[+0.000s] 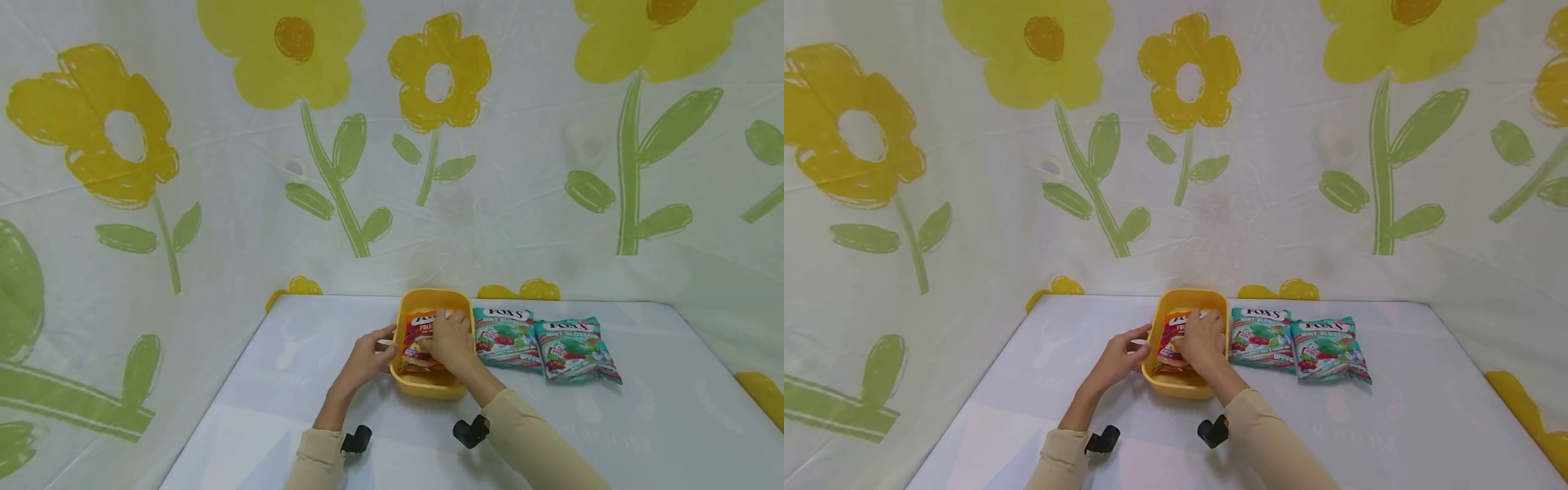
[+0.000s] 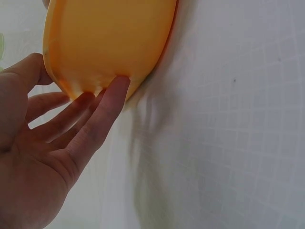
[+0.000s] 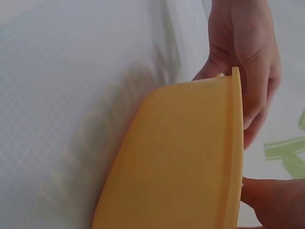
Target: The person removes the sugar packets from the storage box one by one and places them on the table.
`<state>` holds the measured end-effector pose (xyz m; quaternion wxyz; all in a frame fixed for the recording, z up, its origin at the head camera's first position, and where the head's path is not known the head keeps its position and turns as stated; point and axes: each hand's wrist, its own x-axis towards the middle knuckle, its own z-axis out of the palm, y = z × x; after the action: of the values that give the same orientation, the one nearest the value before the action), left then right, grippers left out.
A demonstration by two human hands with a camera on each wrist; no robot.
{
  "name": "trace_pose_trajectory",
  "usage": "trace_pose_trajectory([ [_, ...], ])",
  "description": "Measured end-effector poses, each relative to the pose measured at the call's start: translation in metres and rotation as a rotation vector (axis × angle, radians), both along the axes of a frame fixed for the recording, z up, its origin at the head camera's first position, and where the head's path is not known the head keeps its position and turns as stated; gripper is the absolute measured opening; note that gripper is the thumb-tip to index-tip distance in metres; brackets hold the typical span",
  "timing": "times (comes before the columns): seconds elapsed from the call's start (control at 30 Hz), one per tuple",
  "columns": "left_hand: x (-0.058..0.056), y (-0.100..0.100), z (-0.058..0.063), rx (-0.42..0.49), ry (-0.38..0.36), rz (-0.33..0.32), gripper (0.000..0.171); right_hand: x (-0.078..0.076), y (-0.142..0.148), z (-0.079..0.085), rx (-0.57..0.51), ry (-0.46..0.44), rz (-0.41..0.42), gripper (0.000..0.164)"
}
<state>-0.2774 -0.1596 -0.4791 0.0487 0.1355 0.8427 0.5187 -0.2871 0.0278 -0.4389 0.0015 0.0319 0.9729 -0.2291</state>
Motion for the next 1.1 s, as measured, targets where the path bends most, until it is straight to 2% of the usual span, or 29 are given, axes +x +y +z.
trace_pose_trajectory([
  [0.2,0.001,0.000,-0.001,-0.004,0.003,0.004,0.052,-0.001,0.004,-0.002,-0.110,0.045,-0.002,0.075],
  [0.43,0.001,0.000,-0.002,0.007,0.005,-0.001,0.052,-0.003,0.010,-0.004,-0.227,0.031,0.003,0.078],
  [0.7,0.001,0.000,0.000,0.012,0.016,0.004,0.052,-0.002,0.012,-0.006,-0.264,0.158,0.052,0.070],
  [0.9,0.001,0.000,0.000,0.006,0.013,0.011,0.052,-0.001,0.011,-0.003,-0.386,0.133,0.088,0.076],
  [1.1,-0.001,0.000,-0.003,0.016,0.028,0.007,0.051,-0.002,0.013,0.001,-0.419,0.079,0.091,0.084],
])
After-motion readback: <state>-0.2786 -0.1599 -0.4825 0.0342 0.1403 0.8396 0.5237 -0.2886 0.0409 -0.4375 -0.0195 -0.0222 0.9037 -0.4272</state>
